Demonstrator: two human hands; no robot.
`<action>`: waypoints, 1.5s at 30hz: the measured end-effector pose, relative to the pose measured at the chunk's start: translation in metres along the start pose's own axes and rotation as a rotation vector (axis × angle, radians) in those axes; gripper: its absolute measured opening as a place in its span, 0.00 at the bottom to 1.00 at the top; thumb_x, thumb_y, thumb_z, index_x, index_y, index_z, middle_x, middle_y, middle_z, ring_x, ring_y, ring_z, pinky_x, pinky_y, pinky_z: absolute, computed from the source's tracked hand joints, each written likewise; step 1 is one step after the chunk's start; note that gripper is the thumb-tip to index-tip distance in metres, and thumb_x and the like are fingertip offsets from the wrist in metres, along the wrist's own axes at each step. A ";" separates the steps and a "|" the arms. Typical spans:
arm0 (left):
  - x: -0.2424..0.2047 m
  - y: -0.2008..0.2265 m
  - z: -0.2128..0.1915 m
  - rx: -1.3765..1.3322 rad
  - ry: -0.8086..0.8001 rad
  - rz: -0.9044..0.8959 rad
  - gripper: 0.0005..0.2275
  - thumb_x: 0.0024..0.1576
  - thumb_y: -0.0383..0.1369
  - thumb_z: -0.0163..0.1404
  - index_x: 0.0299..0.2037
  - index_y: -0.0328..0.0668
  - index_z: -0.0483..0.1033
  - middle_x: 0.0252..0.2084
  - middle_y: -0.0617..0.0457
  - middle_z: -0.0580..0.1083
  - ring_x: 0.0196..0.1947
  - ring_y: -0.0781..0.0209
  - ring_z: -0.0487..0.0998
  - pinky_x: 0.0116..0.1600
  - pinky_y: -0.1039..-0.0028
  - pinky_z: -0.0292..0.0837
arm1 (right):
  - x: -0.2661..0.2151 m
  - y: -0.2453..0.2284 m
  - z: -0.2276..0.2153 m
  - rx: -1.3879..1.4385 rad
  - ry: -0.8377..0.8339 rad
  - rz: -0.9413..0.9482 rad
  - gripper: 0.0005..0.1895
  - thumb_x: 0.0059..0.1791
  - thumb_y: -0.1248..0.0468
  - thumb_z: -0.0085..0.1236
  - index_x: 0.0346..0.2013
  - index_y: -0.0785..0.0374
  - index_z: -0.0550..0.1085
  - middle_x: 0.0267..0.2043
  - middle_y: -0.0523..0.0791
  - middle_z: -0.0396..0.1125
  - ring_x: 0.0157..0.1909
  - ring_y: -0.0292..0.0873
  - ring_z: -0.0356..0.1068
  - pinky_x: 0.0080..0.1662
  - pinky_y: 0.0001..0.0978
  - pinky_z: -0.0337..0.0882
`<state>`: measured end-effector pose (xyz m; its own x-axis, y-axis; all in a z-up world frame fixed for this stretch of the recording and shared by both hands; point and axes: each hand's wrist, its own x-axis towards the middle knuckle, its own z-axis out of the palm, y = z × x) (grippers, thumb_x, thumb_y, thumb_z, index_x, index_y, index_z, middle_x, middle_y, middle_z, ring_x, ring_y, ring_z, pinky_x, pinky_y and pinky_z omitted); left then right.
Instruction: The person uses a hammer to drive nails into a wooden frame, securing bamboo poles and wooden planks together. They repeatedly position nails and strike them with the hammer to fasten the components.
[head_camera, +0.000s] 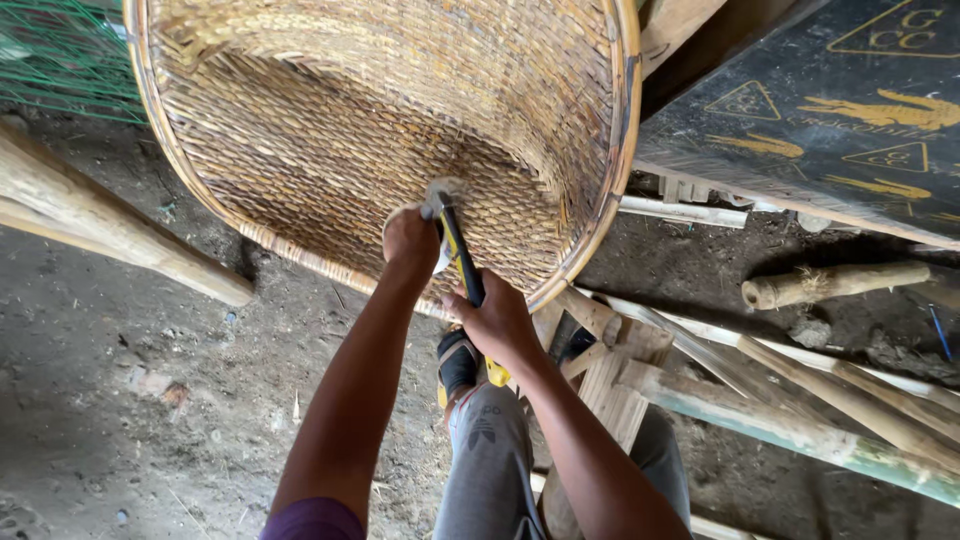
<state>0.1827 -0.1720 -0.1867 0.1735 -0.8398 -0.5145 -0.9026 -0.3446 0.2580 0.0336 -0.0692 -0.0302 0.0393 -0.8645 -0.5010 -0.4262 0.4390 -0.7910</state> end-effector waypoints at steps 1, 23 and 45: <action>-0.008 0.003 -0.007 0.055 -0.024 -0.017 0.16 0.65 0.41 0.43 0.40 0.39 0.82 0.41 0.40 0.80 0.41 0.48 0.84 0.45 0.60 0.81 | -0.004 -0.002 -0.005 0.000 -0.020 0.033 0.16 0.47 0.53 0.64 0.37 0.63 0.74 0.27 0.44 0.72 0.28 0.39 0.73 0.34 0.37 0.72; -0.309 0.150 0.001 -0.537 -0.076 0.569 0.06 0.55 0.31 0.57 0.37 0.36 0.84 0.31 0.37 0.79 0.30 0.42 0.82 0.38 0.57 0.77 | -0.299 0.089 -0.177 0.257 0.246 0.340 0.15 0.56 0.56 0.45 0.50 0.63 0.67 0.15 0.42 0.59 0.13 0.35 0.60 0.17 0.34 0.62; -0.302 0.165 0.025 -0.393 0.045 0.550 0.06 0.46 0.26 0.51 0.27 0.35 0.83 0.28 0.35 0.77 0.30 0.36 0.80 0.43 0.53 0.77 | -0.299 0.104 -0.157 -0.237 0.363 0.173 0.16 0.59 0.52 0.40 0.45 0.63 0.66 0.19 0.49 0.67 0.19 0.47 0.71 0.20 0.43 0.67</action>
<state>-0.0288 0.0350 -0.0095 -0.2458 -0.9504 -0.1907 -0.6555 0.0180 0.7550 -0.1642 0.1964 0.0921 -0.3512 -0.8318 -0.4299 -0.5949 0.5528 -0.5835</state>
